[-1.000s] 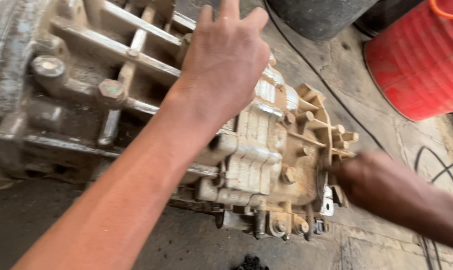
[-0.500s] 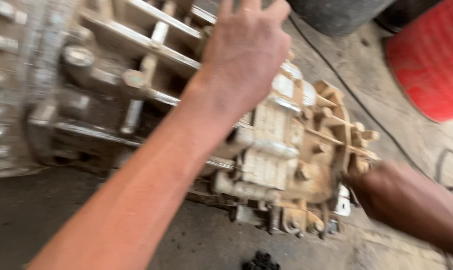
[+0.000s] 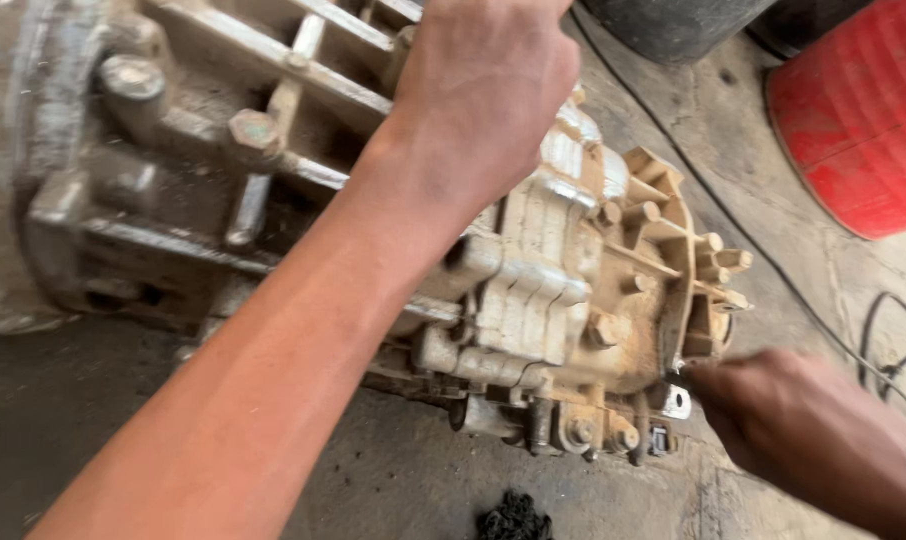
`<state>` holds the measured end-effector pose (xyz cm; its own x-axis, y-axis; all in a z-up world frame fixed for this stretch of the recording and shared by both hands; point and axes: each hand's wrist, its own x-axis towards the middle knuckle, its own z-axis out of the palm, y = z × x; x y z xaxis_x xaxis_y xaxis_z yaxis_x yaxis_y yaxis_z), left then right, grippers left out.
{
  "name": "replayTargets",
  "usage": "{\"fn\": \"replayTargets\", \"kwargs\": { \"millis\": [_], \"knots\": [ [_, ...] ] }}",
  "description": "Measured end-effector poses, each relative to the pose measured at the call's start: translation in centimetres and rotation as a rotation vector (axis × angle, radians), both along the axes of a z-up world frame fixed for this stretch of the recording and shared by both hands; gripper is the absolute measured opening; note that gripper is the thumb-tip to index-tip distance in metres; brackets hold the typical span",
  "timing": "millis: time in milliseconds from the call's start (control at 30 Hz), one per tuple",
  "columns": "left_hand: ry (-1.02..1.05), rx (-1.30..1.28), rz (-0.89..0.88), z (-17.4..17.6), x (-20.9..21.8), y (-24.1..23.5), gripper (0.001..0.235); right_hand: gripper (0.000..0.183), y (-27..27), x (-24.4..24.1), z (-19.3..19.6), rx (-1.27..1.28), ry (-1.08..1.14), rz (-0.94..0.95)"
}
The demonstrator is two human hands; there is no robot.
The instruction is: The person uses a small metal scraper to remove dirt and grime from the surface of a large, dirty mechanical component resting on the floor. They repeatedly scrape the same area while holding the component steady with their other hand.
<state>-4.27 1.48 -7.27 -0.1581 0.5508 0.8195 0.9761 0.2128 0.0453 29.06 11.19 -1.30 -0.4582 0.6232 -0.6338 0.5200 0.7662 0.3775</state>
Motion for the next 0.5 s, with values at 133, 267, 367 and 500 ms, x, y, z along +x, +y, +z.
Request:
{"fn": "replayTargets", "kwargs": {
  "millis": [133, 267, 367, 500],
  "knots": [
    [0.031, 0.118, 0.027, 0.3, -0.5, -0.2, 0.024, 0.028, -0.3, -0.1, -0.4, -0.051, 0.044, 0.157],
    [0.06, 0.054, 0.064, -0.2, -0.2, 0.3, 0.025, 0.028, -1.4, 0.8, -1.0, -0.033, -0.081, 0.058],
    [0.082, 0.013, 0.099, -0.1, -0.6, 0.4, 0.025, 0.025, -0.7, 0.9, -0.7, 0.028, -0.067, 0.112],
    [-0.098, -0.12, -0.043, -0.2, -0.2, -0.2, 0.029, 0.028, 0.3, 2.0, -0.5, 0.047, 0.176, 0.186]
  ]
}}
